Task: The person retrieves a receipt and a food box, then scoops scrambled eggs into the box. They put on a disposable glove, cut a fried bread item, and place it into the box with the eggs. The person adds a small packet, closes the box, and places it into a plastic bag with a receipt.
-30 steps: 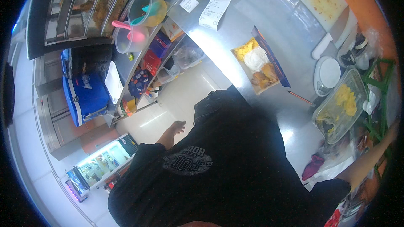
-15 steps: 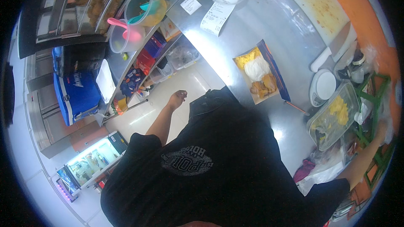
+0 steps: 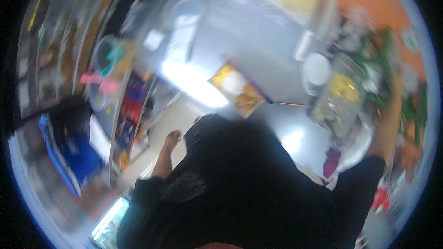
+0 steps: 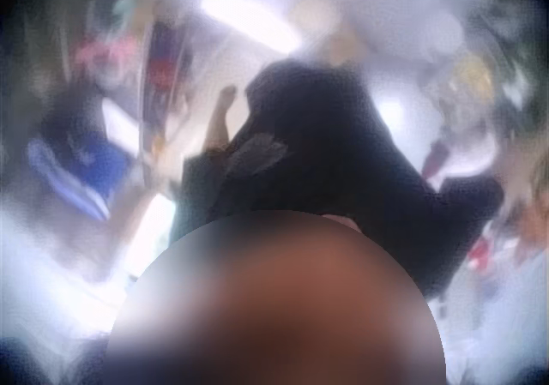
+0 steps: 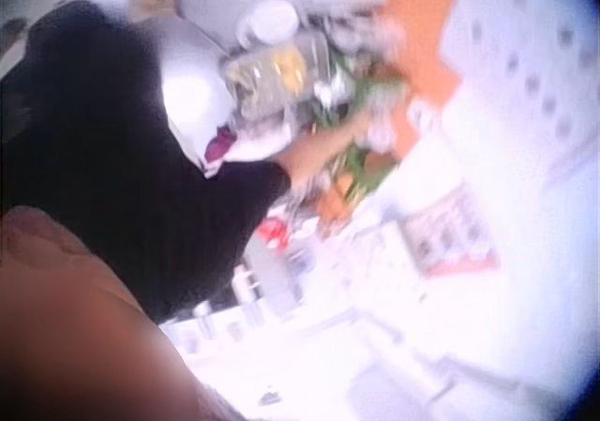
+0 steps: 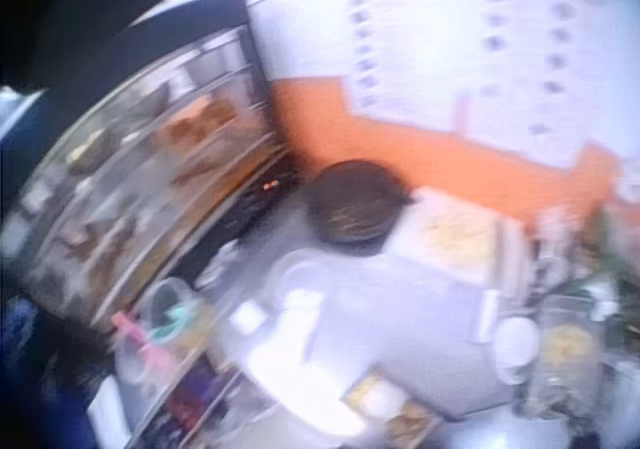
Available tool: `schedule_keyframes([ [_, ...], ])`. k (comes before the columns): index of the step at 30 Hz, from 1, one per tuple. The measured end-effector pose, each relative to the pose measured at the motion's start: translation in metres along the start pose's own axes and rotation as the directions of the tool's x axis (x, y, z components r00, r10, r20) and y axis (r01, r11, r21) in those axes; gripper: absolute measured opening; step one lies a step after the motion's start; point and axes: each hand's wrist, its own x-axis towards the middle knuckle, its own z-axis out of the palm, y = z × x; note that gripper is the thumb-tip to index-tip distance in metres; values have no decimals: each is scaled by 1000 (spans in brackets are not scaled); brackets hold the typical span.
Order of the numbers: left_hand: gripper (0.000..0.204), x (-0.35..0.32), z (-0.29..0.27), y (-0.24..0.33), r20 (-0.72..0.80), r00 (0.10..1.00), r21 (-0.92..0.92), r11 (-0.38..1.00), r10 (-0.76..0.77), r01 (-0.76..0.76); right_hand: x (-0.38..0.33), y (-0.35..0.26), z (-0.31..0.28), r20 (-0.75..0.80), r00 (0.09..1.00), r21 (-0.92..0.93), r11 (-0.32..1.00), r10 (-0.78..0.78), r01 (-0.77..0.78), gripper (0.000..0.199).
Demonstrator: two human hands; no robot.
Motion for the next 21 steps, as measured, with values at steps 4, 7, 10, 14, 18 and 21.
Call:
schedule_keyframes([
  [4, 38, 14, -11, 5, 42, 969, -514, 827, -243, 230, -22, -50, -23, 369, 927, -226, 974, 71, 15, 51],
  [7, 29, 27, -19, -2, -71, 947, 119, 945, 315, -305, -47, -102, -57, 194, 974, 60, 990, 115, -129, 50],
  [10, 21, 44, -12, -6, 58, 988, 202, 968, 140, -149, -56, -146, -83, 82, 989, 8, 992, 125, -126, 42],
  [14, 20, 48, -11, 4, -50, 833, 217, 820, 551, -529, -77, -172, -87, -240, 934, 121, 963, 265, -242, 28],
  [18, 20, 45, -21, 40, 6, 913, 147, 903, 408, -405, -96, -164, -93, -269, 954, 21, 991, 133, -132, 26],
  [21, 20, 48, -28, 71, 30, 929, 156, 916, 370, -370, -113, -150, -105, -392, 920, 7, 999, -30, 36, 25],
])
